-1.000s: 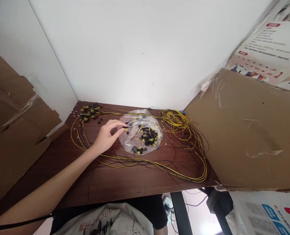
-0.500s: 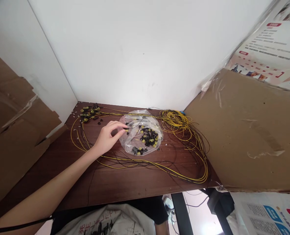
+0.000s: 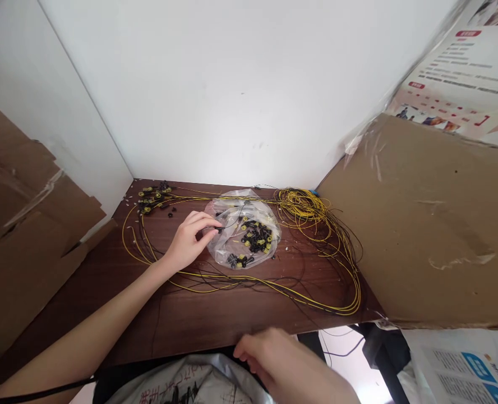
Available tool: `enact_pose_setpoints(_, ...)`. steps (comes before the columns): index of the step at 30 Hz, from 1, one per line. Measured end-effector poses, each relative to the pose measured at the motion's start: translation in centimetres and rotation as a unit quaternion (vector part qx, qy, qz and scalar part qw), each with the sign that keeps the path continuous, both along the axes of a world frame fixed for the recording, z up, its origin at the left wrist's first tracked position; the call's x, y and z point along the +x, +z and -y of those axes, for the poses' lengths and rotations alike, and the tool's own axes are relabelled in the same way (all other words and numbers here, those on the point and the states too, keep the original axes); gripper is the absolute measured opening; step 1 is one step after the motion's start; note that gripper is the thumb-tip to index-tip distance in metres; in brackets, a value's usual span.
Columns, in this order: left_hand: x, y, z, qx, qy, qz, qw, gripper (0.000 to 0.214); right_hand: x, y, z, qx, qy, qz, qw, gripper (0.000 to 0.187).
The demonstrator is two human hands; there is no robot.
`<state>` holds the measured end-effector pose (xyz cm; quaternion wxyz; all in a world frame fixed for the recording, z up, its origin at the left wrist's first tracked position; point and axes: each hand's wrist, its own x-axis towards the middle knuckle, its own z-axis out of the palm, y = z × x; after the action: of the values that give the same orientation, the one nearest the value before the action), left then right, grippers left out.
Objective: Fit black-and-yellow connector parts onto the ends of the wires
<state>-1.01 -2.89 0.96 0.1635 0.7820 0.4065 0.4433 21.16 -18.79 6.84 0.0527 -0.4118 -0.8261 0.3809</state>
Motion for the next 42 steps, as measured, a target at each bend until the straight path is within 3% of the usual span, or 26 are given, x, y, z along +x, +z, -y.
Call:
enact_pose_setpoints(1,0.0,-0.1,0.0,0.001,-0.003,-0.003,1.000,0.015,-0.3,0.4,-1.3,0.007,0.006,-0.014,1.000,0.023)
enact_pose_setpoints(3,-0.1,-0.2,0.0,-0.001,-0.009,-0.007,1.000,0.015,-1.2,1.1,-4.3,0.114,-0.021,-0.098,0.988,0.023)
enact_pose_setpoints(6,-0.1,-0.3,-0.1,-0.006,-0.019,-0.010,1.000,0.015,-3.0,0.9,-9.5,0.263,-0.036,-0.197,0.944,0.018)
enact_pose_setpoints(9,-0.1,-0.5,-0.3,-0.021,-0.026,-0.008,0.999,0.016,-4.0,-1.5,-14.2,0.365,-0.042,-0.195,0.909,0.020)
enact_pose_setpoints(12,-0.1,-0.5,-0.4,-0.039,-0.025,0.003,0.999,0.015,-3.9,-4.3,-16.8,0.364,-0.027,-0.177,0.914,0.019)
enact_pose_setpoints(16,0.0,-0.3,-0.3,-0.060,-0.016,0.001,0.998,0.016,-3.3,-6.0,-17.2,0.348,-0.076,-0.196,0.914,0.016)
enact_pose_setpoints(27,0.2,0.0,0.1,-0.053,-0.009,-0.009,0.999,0.016,-3.3,-6.2,-17.0,0.298,-0.139,-0.209,0.921,0.018)
enact_pose_setpoints(42,0.8,-0.1,-0.3,-0.156,0.002,0.051,0.986,0.021,-2.8,-5.8,-17.1,0.301,-0.115,-0.224,0.920,0.013)
